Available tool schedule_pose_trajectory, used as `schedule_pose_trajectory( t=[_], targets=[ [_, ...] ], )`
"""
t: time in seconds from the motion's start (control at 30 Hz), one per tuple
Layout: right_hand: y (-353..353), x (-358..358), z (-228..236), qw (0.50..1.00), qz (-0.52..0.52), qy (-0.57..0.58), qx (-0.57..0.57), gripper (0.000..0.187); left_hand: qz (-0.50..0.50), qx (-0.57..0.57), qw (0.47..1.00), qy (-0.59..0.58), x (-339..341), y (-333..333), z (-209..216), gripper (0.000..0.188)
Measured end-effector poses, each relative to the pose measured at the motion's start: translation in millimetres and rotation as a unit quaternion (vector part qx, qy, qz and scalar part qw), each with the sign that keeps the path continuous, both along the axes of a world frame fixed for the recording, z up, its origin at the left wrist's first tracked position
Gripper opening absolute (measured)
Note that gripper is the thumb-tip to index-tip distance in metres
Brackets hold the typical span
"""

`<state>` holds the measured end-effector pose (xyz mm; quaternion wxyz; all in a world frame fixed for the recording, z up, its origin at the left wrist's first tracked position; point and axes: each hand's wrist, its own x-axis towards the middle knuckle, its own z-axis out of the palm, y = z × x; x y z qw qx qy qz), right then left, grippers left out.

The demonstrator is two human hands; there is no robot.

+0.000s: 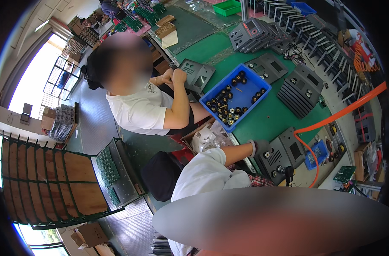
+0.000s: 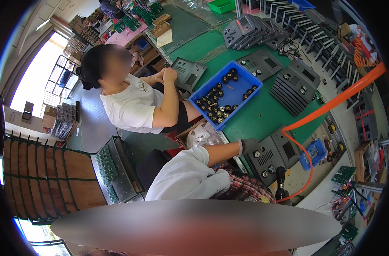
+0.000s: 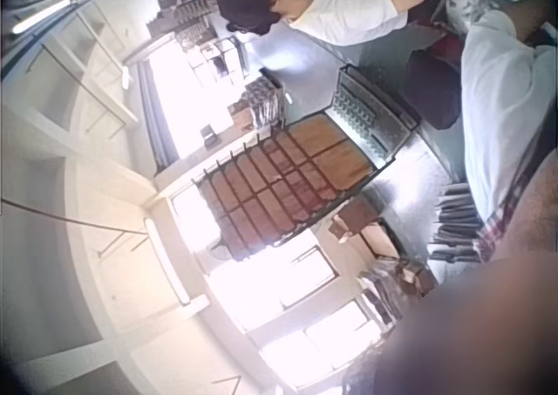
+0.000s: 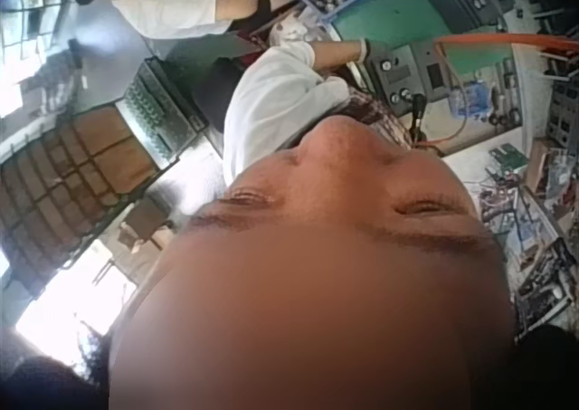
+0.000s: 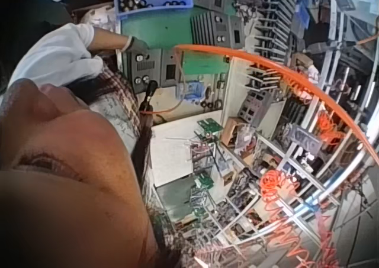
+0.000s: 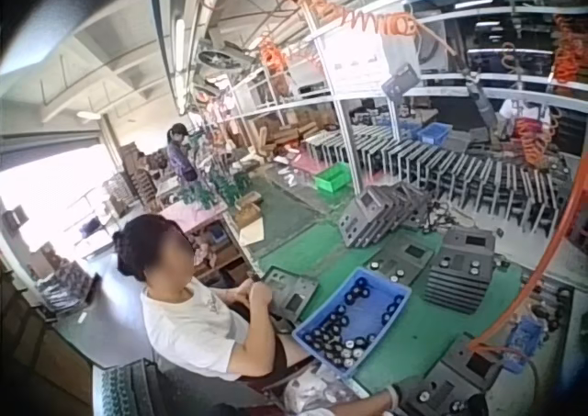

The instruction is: Assembling and securing components on metal panels using an electric screwdriver.

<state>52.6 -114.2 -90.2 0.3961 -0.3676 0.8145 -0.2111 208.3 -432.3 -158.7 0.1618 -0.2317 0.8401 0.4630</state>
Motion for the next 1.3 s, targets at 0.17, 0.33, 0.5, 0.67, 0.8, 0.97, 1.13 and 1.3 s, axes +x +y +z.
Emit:
schedule_pose_trajectory(
  t=[0.17,0.33,0.5,0.67,0.8,0.97,1.13,1.3],
  targets=[
    [0.0,-0.1,-1.2,1.000,0.009,0.004,0.004,0.024,0.006,-0.031,0.998,0.053,9.0,4.6,9.3,0.034],
    [0.6,-1.2,0.2,1.000,0.004,0.005,0.014,0.025,0.019,-0.019,0.996,0.084,12.3,5.3,16.3,0.032],
    [-1.8,-0.7,0.5,1.000,0.008,0.009,0.018,0.026,0.102,0.058,0.993,0.023,16.8,7.2,22.3,0.037],
    [0.6,2.1,0.9,0.999,0.008,0.015,0.028,0.027,0.171,0.127,0.977,0.017,20.7,14.4,13.9,0.036],
    [4.7,6.9,7.0,0.999,0.013,0.030,0.034,0.028,0.211,0.197,0.956,0.055,21.0,18.9,4.9,0.040],
    [-1.3,11.4,22.3,0.949,0.234,0.203,-0.055,0.028,0.095,0.091,0.979,0.156,29.3,12.2,0.0,0.040],
    [-2.2,17.4,40.1,0.985,0.140,0.095,-0.041,0.032,-0.003,-0.054,0.975,0.217,28.6,9.8,-2.2,0.022],
    [-11.1,30.2,61.5,1.000,-0.010,-0.022,0.010,0.046,0.125,0.193,0.954,0.192,32.8,14.9,15.4,0.021]
  ],
)
